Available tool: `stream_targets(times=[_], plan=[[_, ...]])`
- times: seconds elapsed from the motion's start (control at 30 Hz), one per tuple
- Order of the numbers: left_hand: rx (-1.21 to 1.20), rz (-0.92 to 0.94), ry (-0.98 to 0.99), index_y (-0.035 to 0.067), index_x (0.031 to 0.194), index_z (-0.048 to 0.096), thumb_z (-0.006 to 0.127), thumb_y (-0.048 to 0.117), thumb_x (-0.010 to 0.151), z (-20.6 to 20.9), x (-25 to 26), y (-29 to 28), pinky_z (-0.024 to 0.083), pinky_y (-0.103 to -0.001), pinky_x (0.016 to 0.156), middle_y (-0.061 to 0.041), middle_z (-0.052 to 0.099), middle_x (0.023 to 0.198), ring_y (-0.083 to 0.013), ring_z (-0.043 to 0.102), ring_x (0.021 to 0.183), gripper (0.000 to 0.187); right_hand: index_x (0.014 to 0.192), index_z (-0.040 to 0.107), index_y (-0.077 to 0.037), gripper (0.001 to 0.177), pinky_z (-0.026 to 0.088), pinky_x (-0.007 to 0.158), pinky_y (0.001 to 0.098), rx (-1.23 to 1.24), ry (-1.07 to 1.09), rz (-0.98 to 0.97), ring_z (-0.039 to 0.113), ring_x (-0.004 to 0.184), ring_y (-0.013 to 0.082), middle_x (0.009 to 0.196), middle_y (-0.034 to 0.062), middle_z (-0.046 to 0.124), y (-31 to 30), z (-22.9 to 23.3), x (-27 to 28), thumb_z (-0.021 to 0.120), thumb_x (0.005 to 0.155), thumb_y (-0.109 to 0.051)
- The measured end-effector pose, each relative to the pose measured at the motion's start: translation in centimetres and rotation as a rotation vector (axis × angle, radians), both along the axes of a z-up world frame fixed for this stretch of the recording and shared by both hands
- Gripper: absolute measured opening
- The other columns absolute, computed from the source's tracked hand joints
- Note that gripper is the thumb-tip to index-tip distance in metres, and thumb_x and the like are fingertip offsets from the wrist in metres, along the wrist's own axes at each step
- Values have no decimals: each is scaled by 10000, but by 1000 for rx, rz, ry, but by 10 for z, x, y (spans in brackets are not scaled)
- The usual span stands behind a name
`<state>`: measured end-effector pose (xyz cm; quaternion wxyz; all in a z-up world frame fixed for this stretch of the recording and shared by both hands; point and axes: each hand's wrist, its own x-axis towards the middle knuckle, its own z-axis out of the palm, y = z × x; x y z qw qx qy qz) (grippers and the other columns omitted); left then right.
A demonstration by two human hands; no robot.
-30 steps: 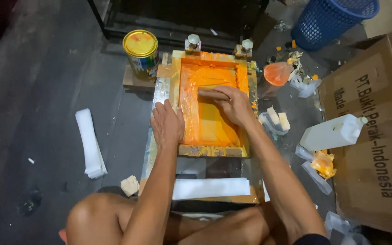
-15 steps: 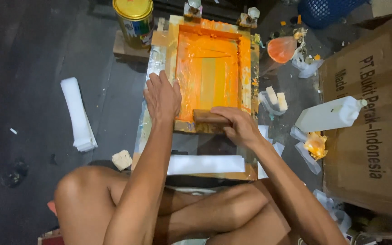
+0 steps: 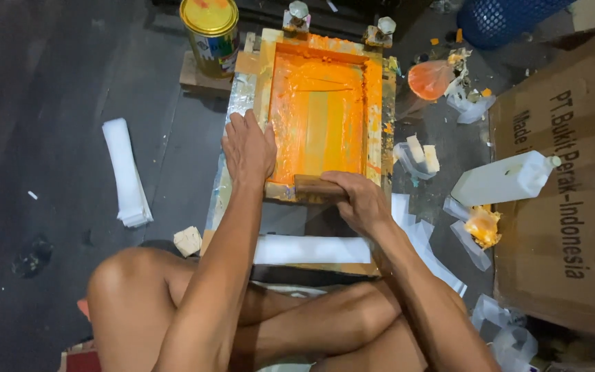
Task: The person sits on the floor and uses a squeegee to spread orange ink across a screen printing frame. They then place a white sheet of paper under the frame, pull the squeegee across the screen to transfer the ink, and peel the printed paper off to reveal the result.
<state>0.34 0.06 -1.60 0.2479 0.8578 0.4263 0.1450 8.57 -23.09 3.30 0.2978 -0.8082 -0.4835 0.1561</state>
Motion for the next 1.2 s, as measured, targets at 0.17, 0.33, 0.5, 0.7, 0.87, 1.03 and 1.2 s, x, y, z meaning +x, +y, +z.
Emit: stream_targets(times=[0.17,0.33,0.5,0.7,0.87,1.03,1.2], plan=[[-23,-13,1,46,1387,502,479,417,1038,6,0,0,423,-508,967,-164,533,1216,-373,537,1179,510,1191,751,-154,416,558,959,532,88,67,-20,701,1099,391,1084,107,786,21,33,9,635,862,75],[-45,-28,44,54,1406,491,452,426,1043,16,-3,-1,416,-492,985,-160,527,1231,-359,529,1196,521,1223,737,-158,359,546,964,530,150,-47,-99,685,1077,412,1073,104,760,70,18,73,598,951,31],[-128,-23,98,103,1442,481,405,431,1054,30,-5,-3,410,-452,989,-125,525,1251,-317,530,1213,513,1198,763,-235,369,554,944,465,175,-20,-165,706,1075,329,1086,31,769,104,12,87,625,962,13],[-81,-20,20,51,1409,497,460,403,1037,11,-3,2,411,-504,981,-172,531,1212,-382,534,1189,514,1190,739,-145,350,540,954,539,95,-9,-84,678,1100,423,1089,120,769,75,44,39,611,937,60],[-55,-24,-5,43,1388,500,475,392,1044,13,-7,0,422,-503,967,-168,527,1203,-380,538,1185,491,1186,738,-174,375,549,939,575,47,55,-49,674,1101,420,1084,111,773,31,34,1,582,941,63],[-13,-11,-26,43,1395,494,485,397,1046,5,-4,0,430,-499,957,-157,521,1206,-371,540,1185,497,1205,735,-155,426,562,975,506,29,69,28,692,1127,380,1133,127,762,3,15,0,629,895,117],[-24,-11,3,58,1400,492,469,410,1054,11,-4,-2,435,-487,953,-137,512,1203,-349,537,1192,494,1211,732,-151,390,564,992,451,13,46,60,714,1109,331,1126,112,767,2,13,-1,632,910,76]])
